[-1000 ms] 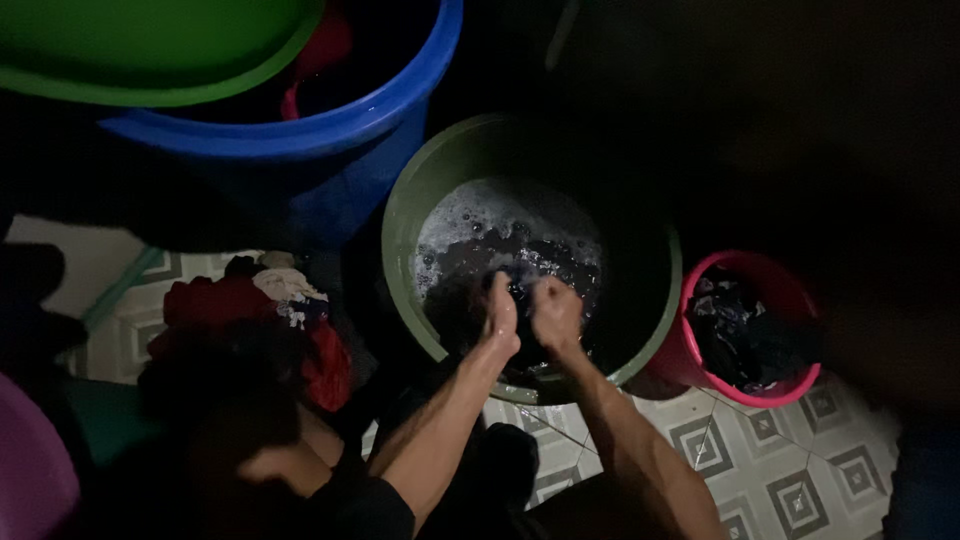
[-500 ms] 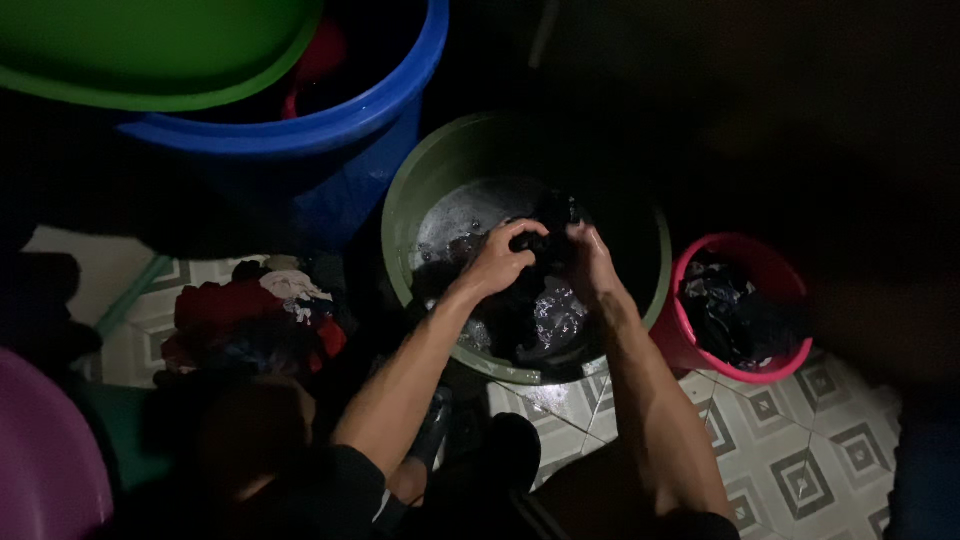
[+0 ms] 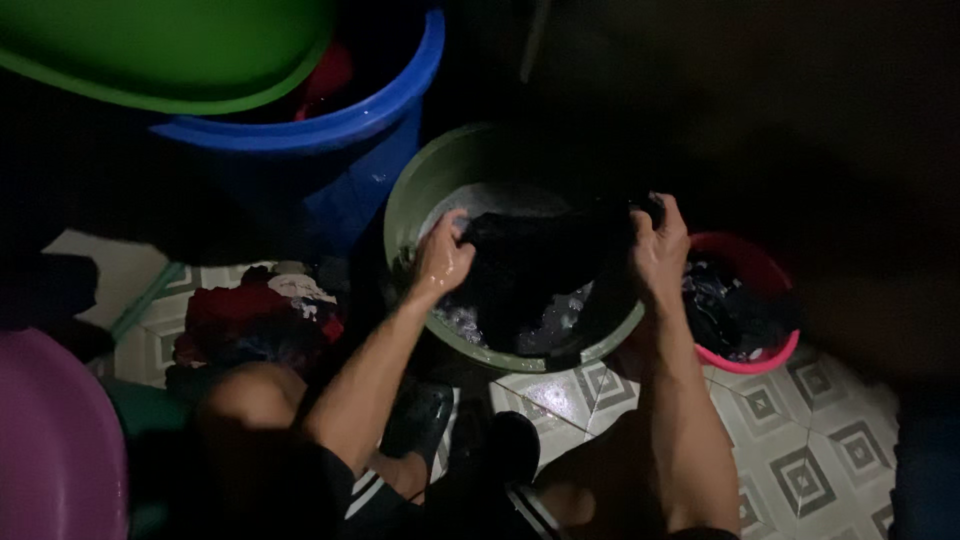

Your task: The person washes dark clothing by hand in a green basin filled with soapy water, scrubbing the fabric between their hands, and then transfers the items to a basket.

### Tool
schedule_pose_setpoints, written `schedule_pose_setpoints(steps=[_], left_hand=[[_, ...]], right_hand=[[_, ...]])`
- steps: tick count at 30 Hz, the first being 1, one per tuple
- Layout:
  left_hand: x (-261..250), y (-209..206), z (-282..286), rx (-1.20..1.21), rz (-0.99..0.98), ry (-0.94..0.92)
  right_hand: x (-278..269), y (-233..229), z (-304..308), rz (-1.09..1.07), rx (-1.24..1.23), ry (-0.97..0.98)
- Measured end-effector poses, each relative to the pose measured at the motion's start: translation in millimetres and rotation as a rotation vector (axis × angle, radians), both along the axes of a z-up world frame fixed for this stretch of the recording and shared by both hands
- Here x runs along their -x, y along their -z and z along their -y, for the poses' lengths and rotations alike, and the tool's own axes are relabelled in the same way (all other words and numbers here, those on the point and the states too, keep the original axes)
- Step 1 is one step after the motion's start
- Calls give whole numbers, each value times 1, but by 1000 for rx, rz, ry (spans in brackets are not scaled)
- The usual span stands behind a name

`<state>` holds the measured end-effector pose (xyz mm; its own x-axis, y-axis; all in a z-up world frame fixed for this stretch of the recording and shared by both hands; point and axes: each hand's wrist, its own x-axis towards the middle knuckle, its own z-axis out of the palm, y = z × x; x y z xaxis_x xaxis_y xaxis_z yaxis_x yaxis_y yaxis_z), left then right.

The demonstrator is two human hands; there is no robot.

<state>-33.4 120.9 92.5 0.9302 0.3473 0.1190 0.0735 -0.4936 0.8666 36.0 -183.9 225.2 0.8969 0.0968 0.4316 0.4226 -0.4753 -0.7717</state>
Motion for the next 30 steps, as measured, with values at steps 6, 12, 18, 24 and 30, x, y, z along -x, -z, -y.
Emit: schedule_pose_setpoints(steps=[6,12,18,24,30], left_hand=[[-13,-7,-7,54,5,-20],[5,-66,8,-12,-217,233],[9,-111,-6,-148,9,119],[-12,-132,-14,32,361,58],[-15,-155,-16,91,211,68]], right_hand=[[1,8,19,-19,119,19],[-2,10,22,-89,47,-16],[2,4,35,-153,-49,61],[3,7,49,-374,443,-220],[8,8,35,70,171,-244]])
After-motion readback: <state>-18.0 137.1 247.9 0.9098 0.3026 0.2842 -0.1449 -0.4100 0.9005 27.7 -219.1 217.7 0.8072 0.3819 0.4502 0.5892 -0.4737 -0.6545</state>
